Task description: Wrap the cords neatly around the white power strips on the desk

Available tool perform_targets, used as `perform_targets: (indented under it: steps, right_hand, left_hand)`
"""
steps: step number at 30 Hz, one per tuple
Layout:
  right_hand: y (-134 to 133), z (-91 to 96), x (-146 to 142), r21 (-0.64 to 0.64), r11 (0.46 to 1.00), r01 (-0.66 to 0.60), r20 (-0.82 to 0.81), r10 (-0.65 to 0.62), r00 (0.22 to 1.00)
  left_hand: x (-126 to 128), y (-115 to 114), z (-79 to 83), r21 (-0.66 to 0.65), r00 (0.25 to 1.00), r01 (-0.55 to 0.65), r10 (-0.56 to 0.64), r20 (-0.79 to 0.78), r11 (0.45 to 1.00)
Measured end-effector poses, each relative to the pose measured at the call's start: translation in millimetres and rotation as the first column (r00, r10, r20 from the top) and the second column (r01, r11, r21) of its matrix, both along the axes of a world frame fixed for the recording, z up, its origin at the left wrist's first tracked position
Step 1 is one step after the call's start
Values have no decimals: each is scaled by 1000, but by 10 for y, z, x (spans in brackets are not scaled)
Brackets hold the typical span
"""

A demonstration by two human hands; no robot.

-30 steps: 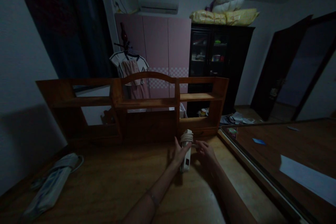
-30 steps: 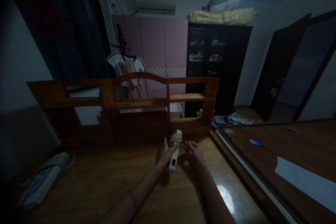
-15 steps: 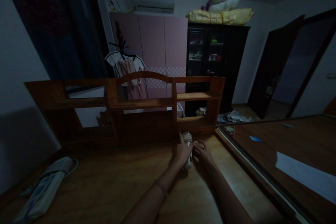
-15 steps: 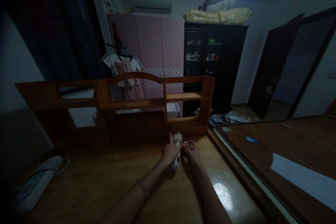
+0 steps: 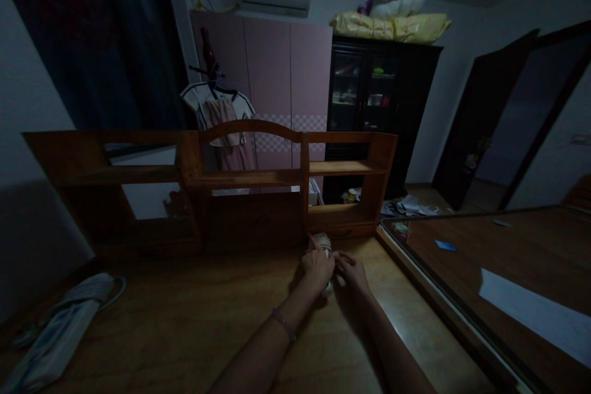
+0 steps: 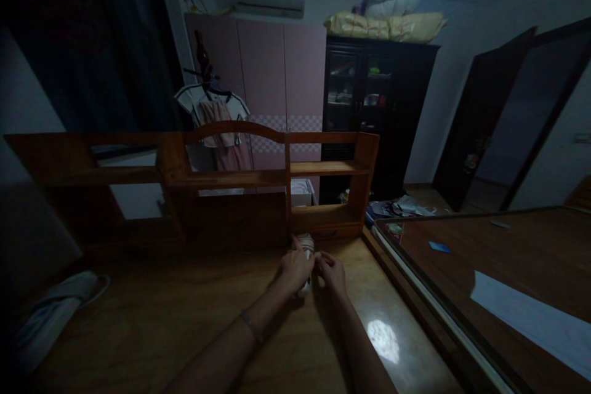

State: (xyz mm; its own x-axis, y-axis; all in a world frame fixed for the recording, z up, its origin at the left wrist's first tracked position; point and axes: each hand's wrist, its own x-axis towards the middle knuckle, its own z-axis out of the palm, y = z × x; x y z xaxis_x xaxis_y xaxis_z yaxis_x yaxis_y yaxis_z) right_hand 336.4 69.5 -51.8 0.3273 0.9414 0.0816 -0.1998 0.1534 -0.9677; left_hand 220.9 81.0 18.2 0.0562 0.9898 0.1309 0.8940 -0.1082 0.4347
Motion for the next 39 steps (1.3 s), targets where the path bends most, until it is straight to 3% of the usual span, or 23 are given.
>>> perform_targets:
  steps: [7,14,20,23,26,28,29,30,31,32,33,35,39]
  right_hand:
    - [46,19,-53,4,1000,30,62,-30,998]
    - [-73,202,-96,190,975,113,274,-164,948]
    - [-161,323,-7,256,952,170,391,-263,882]
    - [-167,309,-15,258,947,193,405,-287,868]
    - [-180,310,-73,266,941,208,401,-305,864]
    - [-201,336,-119,278,935,218,395,-318,862]
    - [-216,358,-138,285,932,223,393,-325,860]
    - [-234,385,-153,292,929,227,391,-332,858]
    - [-254,417,-165,299,926,231,389,-340,857]
    - [-276,452,-172,307,922,235,387,-347,855]
    - [-299,490,-178,314,919,237,385,-352,853]
    - [-352,579,-193,322,918,231,384,-350,854]
    - [-530,877,-318,276,941,196,419,-301,857]
  left_hand:
    - [56,112,84,-31,998,-47,45,-46,998]
    - [37,119,128,-61,999,-50,50,4,997]
    - [-282,127,326,-71,984,-17,30,178,997]
    - [-557,87,505,-14,930,104,-92,356,994]
    - [-873,-158,634,53,779,284,-263,569,957]
    - [-1087,-457,664,60,645,391,-320,694,918]
    - [-1190,-635,663,81,530,456,-344,775,886]
    - [-1289,-822,654,104,193,578,-260,946,809]
    - [-1380,-1008,640,148,-96,655,-113,989,741]
    - [-1462,-1188,622,192,-281,688,13,960,700]
    - [-1534,-1355,605,219,-378,710,100,920,670]
    - [-1648,-1636,581,264,-473,706,160,867,657]
    - [-1789,-1980,614,233,-477,670,169,862,705]
